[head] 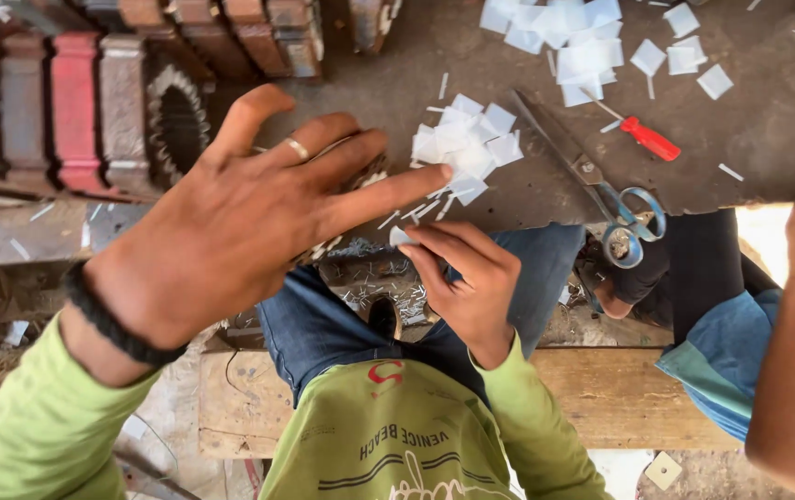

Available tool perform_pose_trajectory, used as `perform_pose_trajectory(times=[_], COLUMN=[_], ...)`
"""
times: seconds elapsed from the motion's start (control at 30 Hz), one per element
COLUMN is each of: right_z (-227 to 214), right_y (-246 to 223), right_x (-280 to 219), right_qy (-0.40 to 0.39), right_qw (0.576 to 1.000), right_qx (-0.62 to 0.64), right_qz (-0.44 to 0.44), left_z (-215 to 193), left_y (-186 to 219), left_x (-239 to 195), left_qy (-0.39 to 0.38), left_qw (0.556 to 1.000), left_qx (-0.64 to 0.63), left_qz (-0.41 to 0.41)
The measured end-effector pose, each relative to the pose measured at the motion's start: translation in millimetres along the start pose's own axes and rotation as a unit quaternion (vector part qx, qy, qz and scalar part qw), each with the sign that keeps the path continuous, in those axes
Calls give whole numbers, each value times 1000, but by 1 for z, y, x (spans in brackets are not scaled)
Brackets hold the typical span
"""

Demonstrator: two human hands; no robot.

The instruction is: The person is cutting and inserting small pieces of white insulating paper into the slots of motor stators at a workbench.

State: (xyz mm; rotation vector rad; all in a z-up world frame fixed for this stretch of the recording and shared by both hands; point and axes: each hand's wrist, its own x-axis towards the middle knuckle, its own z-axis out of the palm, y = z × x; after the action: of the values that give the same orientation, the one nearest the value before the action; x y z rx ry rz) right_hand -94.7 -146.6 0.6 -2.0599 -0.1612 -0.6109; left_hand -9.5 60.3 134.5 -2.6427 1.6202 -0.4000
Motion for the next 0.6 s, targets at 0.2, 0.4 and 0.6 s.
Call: perform_pose_trajectory(times=[0.2, 0.4, 0.6], right_z=[19, 26, 39], right_y=[-2, -1, -6], right_x=[16, 18, 15], right_qy=[-8, -27, 1], right_qw=[997, 995, 995], right_qx=[-38, -24, -65], right_qz=[-67, -88, -70], left_z=[9, 30, 88], left_y=[0, -14, 3], left_x=[-8, -35, -57], left_qy=[-36, 7, 108], left_qw=[994, 962, 850], left_qx=[-101, -267, -498], left_qz=[-23, -53, -133])
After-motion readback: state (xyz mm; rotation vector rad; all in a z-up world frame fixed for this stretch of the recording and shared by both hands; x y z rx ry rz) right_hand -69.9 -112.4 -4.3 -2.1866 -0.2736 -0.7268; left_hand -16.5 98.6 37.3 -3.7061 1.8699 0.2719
